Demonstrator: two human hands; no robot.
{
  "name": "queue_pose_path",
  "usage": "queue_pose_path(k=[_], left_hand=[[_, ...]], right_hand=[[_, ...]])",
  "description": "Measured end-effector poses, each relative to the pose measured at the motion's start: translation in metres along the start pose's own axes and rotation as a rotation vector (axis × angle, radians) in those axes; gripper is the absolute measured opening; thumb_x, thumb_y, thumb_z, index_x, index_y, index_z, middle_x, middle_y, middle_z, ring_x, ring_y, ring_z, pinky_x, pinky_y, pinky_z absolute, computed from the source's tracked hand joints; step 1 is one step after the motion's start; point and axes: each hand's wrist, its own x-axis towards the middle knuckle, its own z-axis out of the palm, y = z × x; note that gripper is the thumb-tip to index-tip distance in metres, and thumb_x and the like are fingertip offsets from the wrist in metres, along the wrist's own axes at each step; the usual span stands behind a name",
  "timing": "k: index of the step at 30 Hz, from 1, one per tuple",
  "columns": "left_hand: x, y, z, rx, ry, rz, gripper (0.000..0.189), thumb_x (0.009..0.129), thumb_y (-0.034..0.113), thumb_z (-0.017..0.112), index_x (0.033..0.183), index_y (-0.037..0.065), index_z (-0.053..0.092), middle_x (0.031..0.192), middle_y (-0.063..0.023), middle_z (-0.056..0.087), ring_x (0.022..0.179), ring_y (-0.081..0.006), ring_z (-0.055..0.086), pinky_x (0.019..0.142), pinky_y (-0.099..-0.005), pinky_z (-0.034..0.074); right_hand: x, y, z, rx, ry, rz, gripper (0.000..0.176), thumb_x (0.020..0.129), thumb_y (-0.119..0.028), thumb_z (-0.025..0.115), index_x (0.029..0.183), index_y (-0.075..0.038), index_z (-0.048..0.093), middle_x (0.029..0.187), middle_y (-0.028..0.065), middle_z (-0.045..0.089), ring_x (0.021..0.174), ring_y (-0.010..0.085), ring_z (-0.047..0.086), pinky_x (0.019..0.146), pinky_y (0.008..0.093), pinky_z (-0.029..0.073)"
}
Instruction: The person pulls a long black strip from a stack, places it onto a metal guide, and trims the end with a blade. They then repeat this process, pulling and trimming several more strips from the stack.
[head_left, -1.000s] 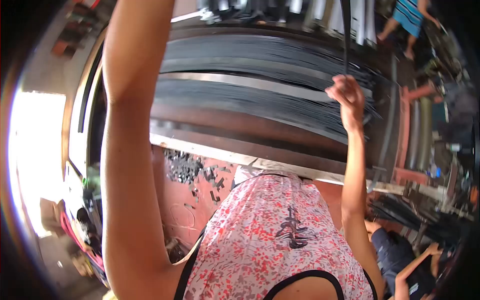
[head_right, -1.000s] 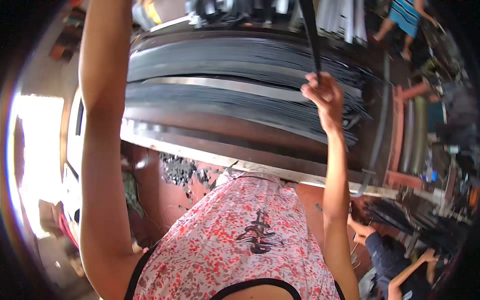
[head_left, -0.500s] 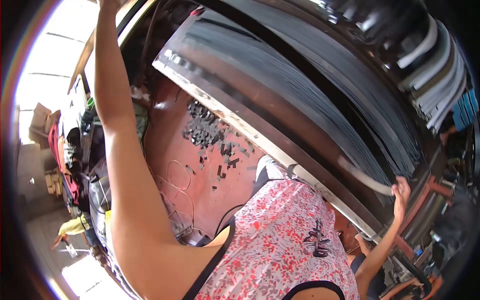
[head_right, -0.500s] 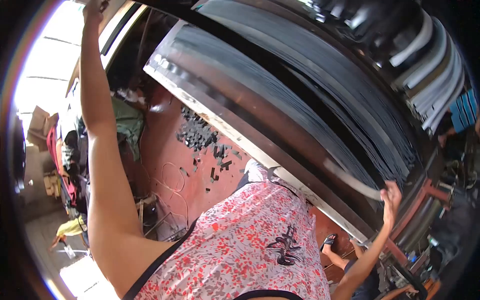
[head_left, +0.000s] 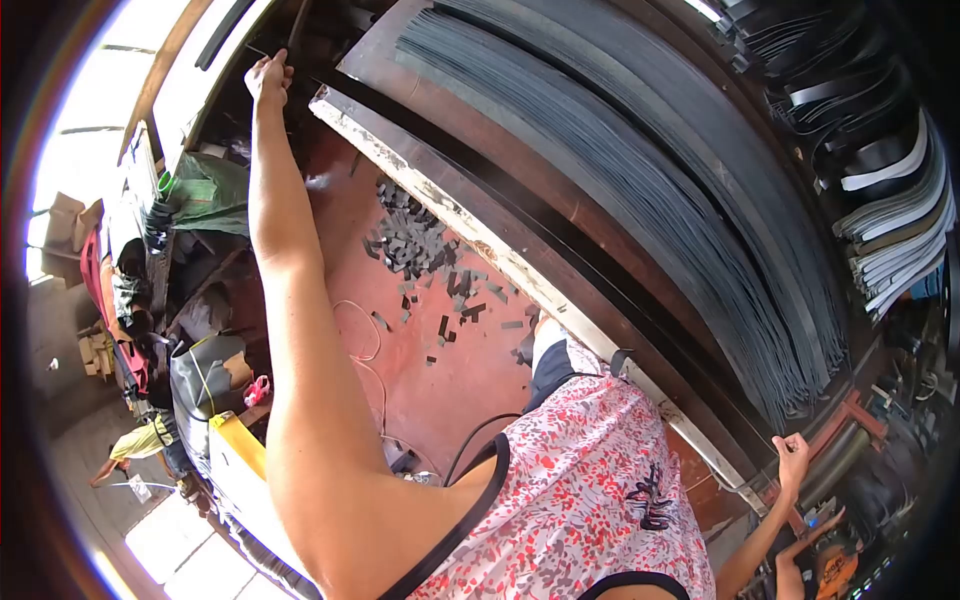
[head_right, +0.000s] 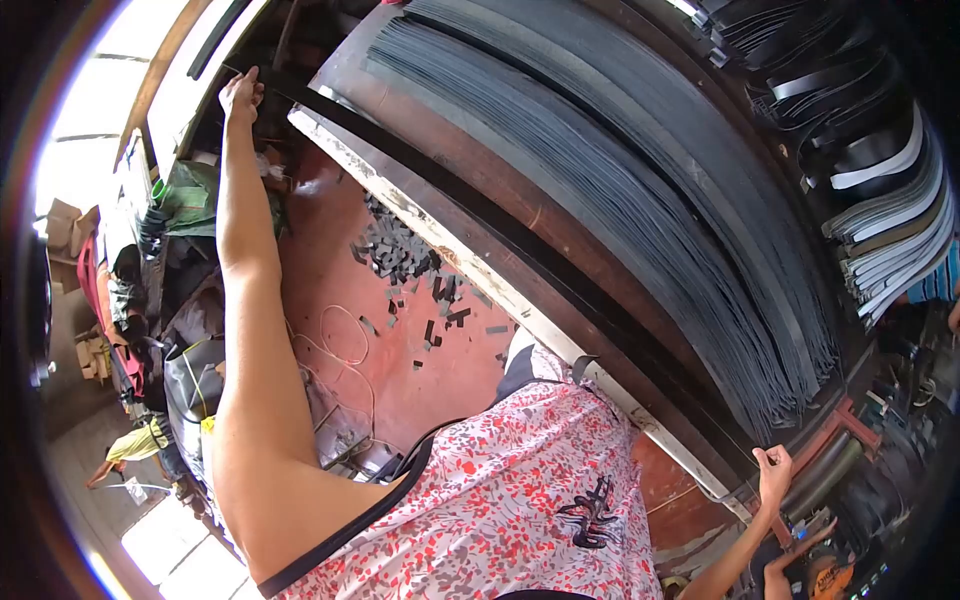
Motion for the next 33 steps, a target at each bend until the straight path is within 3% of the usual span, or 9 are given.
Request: queue_pose_path(k=[4, 9, 11, 23, 25, 27, 29, 31, 33], left_hand=[[-0.004, -0.048, 0.010, 0.049, -0.036, -0.104, 0.027, 0.083, 0.006, 0.075, 0.104, -0.001, 0.060, 0.070, -0.0080, 0.062, 0.049, -0.0143, 0.058, 0.035, -0.0239, 0.036], [-0.013, -0.095, 0.019, 0.065, -0.123, -0.199, 0.038, 0.085, 0.005, 0.073, 0.116, -0.002, 0.053, 0.074, -0.0105, 0.063, 0.051, -0.0157, 0.060, 0.036, -0.0252, 0.037], [-0.017, -0.106, 0.022, 0.058, -0.133, -0.234, 0.042, 0.086, 0.006, 0.072, 0.121, -0.002, 0.051, 0.081, -0.0127, 0.065, 0.054, -0.0179, 0.063, 0.038, -0.0259, 0.040], [-0.010, -0.151, 0.021, 0.008, -0.188, -0.289, 0.036, 0.083, -0.001, 0.071, 0.115, -0.004, 0.055, 0.080, -0.0153, 0.066, 0.055, -0.0251, 0.067, 0.043, -0.0309, 0.055], [-0.017, -0.141, 0.020, 0.200, -0.116, -0.135, 0.037, 0.083, 0.001, 0.070, 0.116, -0.007, 0.056, 0.088, -0.0179, 0.068, 0.056, -0.0243, 0.068, 0.048, -0.0314, 0.057], [-0.026, -0.129, 0.017, 0.814, -0.082, 0.175, 0.043, 0.080, 0.001, 0.069, 0.122, 0.002, 0.060, 0.107, -0.0148, 0.068, 0.093, -0.0263, 0.070, 0.084, -0.0355, 0.055], [-0.065, -0.097, 0.016, 1.044, -0.267, 0.699, 0.049, 0.076, -0.001, 0.069, 0.123, 0.008, 0.060, 0.111, -0.0130, 0.067, 0.108, -0.0311, 0.063, 0.091, -0.0385, 0.051], [-0.111, -0.068, 0.016, 0.931, -0.832, 0.864, 0.061, 0.069, -0.005, 0.070, 0.126, 0.014, 0.058, 0.122, -0.0120, 0.062, 0.114, -0.0315, 0.058, 0.089, -0.0412, 0.048], [-0.152, -0.059, 0.018, 1.146, -0.985, 1.027, 0.066, 0.068, -0.006, 0.071, 0.129, 0.014, 0.056, 0.131, -0.0090, 0.057, 0.122, -0.0284, 0.053, 0.097, -0.0428, 0.042]], right_hand=[[-0.013, 0.006, 0.016, -0.182, 0.020, -0.024, 0.035, 0.082, -0.018, 0.077, 0.071, 0.005, 0.052, 0.060, 0.0089, 0.045, 0.059, 0.0148, 0.039, 0.058, 0.0344, 0.038], [-0.024, 0.037, 0.026, -0.226, -0.002, 0.057, 0.039, 0.081, -0.024, 0.077, 0.072, 0.005, 0.053, 0.060, 0.0118, 0.050, 0.058, 0.0204, 0.041, 0.059, 0.0379, 0.039], [-0.028, 0.050, 0.030, -0.275, -0.025, 0.062, 0.042, 0.082, -0.031, 0.076, 0.075, 0.005, 0.055, 0.065, 0.0159, 0.054, 0.060, 0.0290, 0.048, 0.062, 0.0418, 0.042], [-0.030, 0.082, 0.045, -0.256, -0.011, 0.089, 0.042, 0.084, -0.028, 0.075, 0.072, 0.005, 0.051, 0.059, 0.0129, 0.045, 0.057, 0.0229, 0.037, 0.057, 0.0407, 0.038], [-0.028, 0.076, 0.050, -0.258, -0.021, 0.101, 0.043, 0.084, -0.028, 0.075, 0.072, 0.005, 0.051, 0.060, 0.0141, 0.046, 0.056, 0.0251, 0.038, 0.057, 0.0421, 0.038], [-0.025, 0.074, 0.053, -0.261, -0.028, 0.115, 0.043, 0.085, -0.029, 0.074, 0.072, 0.005, 0.051, 0.060, 0.0154, 0.046, 0.055, 0.0273, 0.039, 0.058, 0.0435, 0.039], [-0.025, 0.081, 0.056, -0.274, -0.015, 0.112, 0.043, 0.085, -0.031, 0.074, 0.073, 0.004, 0.052, 0.060, 0.0149, 0.047, 0.055, 0.0277, 0.040, 0.058, 0.0436, 0.039], [-0.025, 0.082, 0.057, -0.274, -0.024, 0.121, 0.043, 0.085, -0.032, 0.073, 0.073, 0.004, 0.052, 0.060, 0.0157, 0.049, 0.055, 0.0285, 0.042, 0.058, 0.0436, 0.039], [-0.024, 0.085, 0.057, -0.278, -0.043, 0.126, 0.043, 0.085, -0.032, 0.073, 0.073, 0.004, 0.053, 0.061, 0.0165, 0.050, 0.056, 0.0294, 0.043, 0.058, 0.0435, 0.040]])
